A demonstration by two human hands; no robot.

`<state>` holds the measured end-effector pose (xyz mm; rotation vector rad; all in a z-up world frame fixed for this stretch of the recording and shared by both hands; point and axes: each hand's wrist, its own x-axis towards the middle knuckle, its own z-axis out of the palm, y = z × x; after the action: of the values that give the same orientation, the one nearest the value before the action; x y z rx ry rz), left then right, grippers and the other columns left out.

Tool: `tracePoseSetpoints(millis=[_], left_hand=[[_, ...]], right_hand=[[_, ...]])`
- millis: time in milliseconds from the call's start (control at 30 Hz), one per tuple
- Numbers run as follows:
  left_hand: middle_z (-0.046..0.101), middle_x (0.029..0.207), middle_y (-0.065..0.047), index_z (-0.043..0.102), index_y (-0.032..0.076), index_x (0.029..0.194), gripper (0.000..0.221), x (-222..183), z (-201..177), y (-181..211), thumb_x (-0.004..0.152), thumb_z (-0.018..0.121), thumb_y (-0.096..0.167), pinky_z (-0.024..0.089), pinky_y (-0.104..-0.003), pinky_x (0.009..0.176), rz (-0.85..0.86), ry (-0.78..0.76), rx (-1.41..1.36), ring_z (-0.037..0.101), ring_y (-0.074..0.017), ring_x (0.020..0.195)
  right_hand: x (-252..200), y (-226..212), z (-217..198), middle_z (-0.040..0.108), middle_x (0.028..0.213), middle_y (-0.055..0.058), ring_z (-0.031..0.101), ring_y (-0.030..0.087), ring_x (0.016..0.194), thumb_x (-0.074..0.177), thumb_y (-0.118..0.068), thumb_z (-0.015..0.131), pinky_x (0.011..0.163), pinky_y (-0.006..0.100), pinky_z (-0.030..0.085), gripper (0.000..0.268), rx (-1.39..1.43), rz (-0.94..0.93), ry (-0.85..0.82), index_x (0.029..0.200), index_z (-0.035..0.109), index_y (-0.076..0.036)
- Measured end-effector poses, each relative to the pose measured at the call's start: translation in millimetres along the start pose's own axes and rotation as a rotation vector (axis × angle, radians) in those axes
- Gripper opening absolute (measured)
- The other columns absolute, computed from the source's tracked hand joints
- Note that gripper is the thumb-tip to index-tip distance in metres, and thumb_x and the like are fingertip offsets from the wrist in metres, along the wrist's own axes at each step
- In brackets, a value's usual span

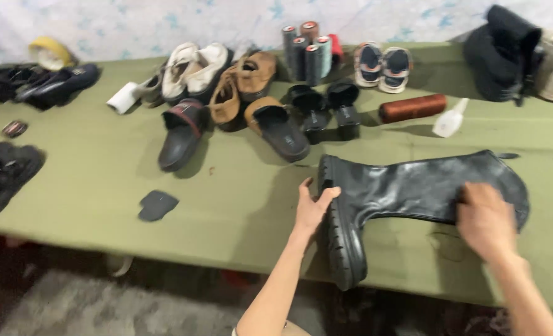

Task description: Hand-stitching and repairing the leather upper of a black boot at a workbench.

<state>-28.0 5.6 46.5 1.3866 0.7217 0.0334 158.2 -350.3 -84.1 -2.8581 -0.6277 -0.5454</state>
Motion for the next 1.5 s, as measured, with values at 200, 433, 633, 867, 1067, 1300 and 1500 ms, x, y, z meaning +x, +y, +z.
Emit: tracePoseSetpoints(millis=[200, 433, 633, 867, 1067, 1300, 1500], left_hand=[[0.038, 0.148, -0.013, 0.033, 0.019, 0.154, 0.118, -10.7, -2.1, -0.3, 0.05, 0.054, 0.07, 0.037, -0.049, 0.114, -0.028, 0.001, 0.089, 0.046, -0.0336, 0.137], [0.033, 0.155, -0.013, 0.031, 0.019, 0.156, 0.119, -7.4, 1.1, -2.8, 0.053, 0.054, 0.073, 0.034, -0.052, 0.116, -0.01, -0.017, 0.108, 0.042, -0.0346, 0.142], [0.034, 0.149, -0.012, 0.033, 0.018, 0.155, 0.116, 3.2, 6.1, -8.5, 0.054, 0.058, 0.068, 0.039, -0.049, 0.114, -0.001, -0.007, 0.053, 0.044, -0.0298, 0.139], [0.041, 0.148, -0.015, 0.035, 0.008, 0.154, 0.111, 13.6, 10.2, -18.8, 0.06, 0.067, 0.059, 0.056, -0.038, 0.092, 0.102, 0.003, -0.085, 0.063, -0.0258, 0.118], [0.037, 0.155, -0.015, 0.035, 0.01, 0.154, 0.112, -5.0, 8.5, -10.2, 0.059, 0.065, 0.06, 0.051, -0.038, 0.102, 0.061, 0.023, -0.094, 0.059, -0.0277, 0.128], [0.032, 0.151, -0.013, 0.034, 0.016, 0.156, 0.111, -8.0, 7.9, -8.9, 0.059, 0.062, 0.062, 0.05, -0.044, 0.104, 0.027, 0.0, -0.065, 0.054, -0.0296, 0.131], [0.032, 0.152, -0.012, 0.031, 0.018, 0.157, 0.115, -14.2, 5.6, -0.3, 0.056, 0.059, 0.066, 0.045, -0.045, 0.11, 0.003, -0.007, -0.003, 0.052, -0.03, 0.133]], right_hand=[[-21.4, 15.5, 18.9, 0.06, 0.142, 0.032, 0.056, 0.048, 0.13, 0.107, -0.027, 0.049, 0.099, 0.059, 0.046, 0.053, -0.114, -0.016, 0.096, 0.147, 0.056, 0.007], [-23.0, 9.4, 16.6, 0.05, 0.162, 0.03, 0.044, 0.045, 0.147, 0.103, -0.032, 0.048, 0.116, 0.057, 0.033, 0.062, 0.034, 0.114, 0.088, 0.155, 0.054, 0.001], [-25.0, 7.6, 15.0, 0.048, 0.161, 0.028, 0.04, 0.044, 0.149, 0.104, -0.032, 0.048, 0.12, 0.055, 0.029, 0.062, 0.086, 0.137, 0.045, 0.156, 0.052, 0.0], [-27.1, 14.1, 18.5, 0.054, 0.158, 0.028, 0.045, 0.044, 0.148, 0.107, -0.028, 0.049, 0.12, 0.053, 0.033, 0.056, 0.087, 0.101, 0.128, 0.154, 0.057, 0.001], [-29.7, 31.0, 41.4, 0.064, 0.154, 0.025, 0.053, 0.04, 0.146, 0.106, -0.026, 0.055, 0.12, 0.047, 0.039, 0.051, 0.0, 0.068, 0.178, 0.149, 0.067, -0.001], [-29.1, 19.5, 30.2, 0.059, 0.156, 0.026, 0.046, 0.042, 0.149, 0.105, -0.027, 0.054, 0.123, 0.049, 0.031, 0.052, 0.122, 0.134, 0.127, 0.15, 0.065, -0.002], [-28.3, 18.7, 29.9, 0.058, 0.158, 0.023, 0.046, 0.04, 0.149, 0.105, -0.025, 0.053, 0.122, 0.05, 0.031, 0.051, 0.117, 0.161, 0.124, 0.149, 0.066, -0.004]])
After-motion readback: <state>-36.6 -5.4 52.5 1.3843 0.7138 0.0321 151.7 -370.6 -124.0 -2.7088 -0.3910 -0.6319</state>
